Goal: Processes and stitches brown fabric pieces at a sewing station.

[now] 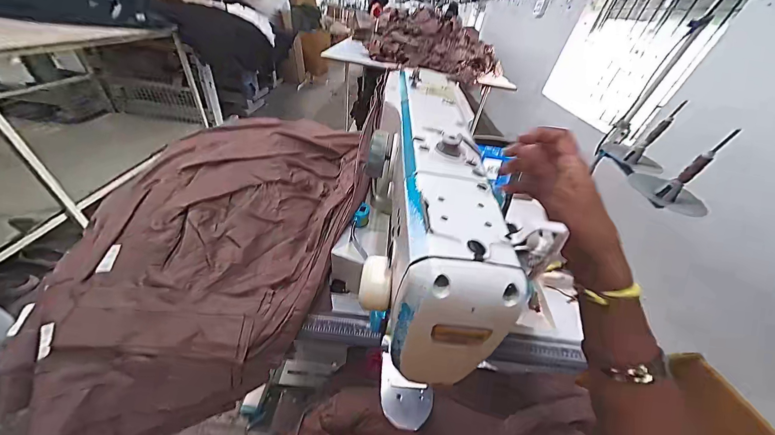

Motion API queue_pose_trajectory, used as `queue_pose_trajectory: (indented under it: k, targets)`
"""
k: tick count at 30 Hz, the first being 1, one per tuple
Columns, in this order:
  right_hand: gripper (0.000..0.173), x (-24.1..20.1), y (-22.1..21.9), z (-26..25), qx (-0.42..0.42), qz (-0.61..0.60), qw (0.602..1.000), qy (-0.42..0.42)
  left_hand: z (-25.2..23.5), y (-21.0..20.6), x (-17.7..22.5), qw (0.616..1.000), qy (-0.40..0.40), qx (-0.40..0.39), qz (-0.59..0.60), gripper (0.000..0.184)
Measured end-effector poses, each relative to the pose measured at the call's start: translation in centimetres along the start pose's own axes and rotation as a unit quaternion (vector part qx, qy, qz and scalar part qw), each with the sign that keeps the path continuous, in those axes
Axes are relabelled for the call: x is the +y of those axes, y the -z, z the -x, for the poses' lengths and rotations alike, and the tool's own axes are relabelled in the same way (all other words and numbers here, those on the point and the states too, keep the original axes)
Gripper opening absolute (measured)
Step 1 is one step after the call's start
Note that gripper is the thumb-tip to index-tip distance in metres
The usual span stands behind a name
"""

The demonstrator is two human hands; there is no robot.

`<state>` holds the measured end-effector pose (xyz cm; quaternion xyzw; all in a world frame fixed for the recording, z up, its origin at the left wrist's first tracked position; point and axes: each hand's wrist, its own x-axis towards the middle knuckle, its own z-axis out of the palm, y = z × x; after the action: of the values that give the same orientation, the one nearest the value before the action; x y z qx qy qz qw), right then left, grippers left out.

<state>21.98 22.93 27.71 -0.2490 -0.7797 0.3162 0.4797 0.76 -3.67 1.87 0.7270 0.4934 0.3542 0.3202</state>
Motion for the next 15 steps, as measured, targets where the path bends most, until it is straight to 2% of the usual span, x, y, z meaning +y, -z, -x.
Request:
queue_pose_trajectory:
  k: [2,3,4,5,6,8,9,10,13,15]
  targets:
    - [0.016,2.6,0.2,4.1,0.058,-0.077,0.994,-0.050,0.2,0.5,1.4,0.996,-0.022,0.080,0.032,0.019]
    - [0.020,4.0,-0.2,6.8,0.068,-0.076,0.989,-0.111,0.0,0.7,1.7,0.992,-0.032,0.114,0.041,0.019]
    - [0.026,4.9,-0.8,9.6,0.038,-0.053,0.980,-0.189,-0.4,0.8,1.6,0.988,-0.041,0.140,0.047,0.024]
    - [0.027,5.5,-1.4,11.9,-0.039,-0.027,0.966,-0.253,-1.0,1.2,1.5,0.985,-0.045,0.156,0.051,0.027]
    - [0.030,6.4,-1.8,14.0,-0.144,-0.019,0.952,-0.269,-1.7,1.6,1.5,0.984,-0.042,0.164,0.052,0.028]
    - [0.041,8.8,-2.7,17.6,-0.300,-0.045,0.927,-0.223,-2.8,2.1,1.6,0.984,-0.024,0.169,0.056,0.027]
    - [0.046,9.6,-3.3,19.1,-0.334,-0.050,0.921,-0.194,-3.1,2.2,1.6,0.983,-0.012,0.169,0.070,0.025]
    - [0.048,9.7,-4.0,20.1,-0.336,-0.050,0.923,-0.181,-3.5,2.2,1.6,0.981,0.002,0.173,0.087,0.022]
    - [0.028,8.3,-5.5,21.0,-0.259,-0.017,0.942,-0.214,-4.5,2.2,1.6,0.968,0.072,0.175,0.167,0.016]
    - [0.024,7.8,-5.7,20.3,-0.212,0.029,0.946,-0.243,-5.3,2.1,1.8,0.950,0.121,0.182,0.221,0.014]
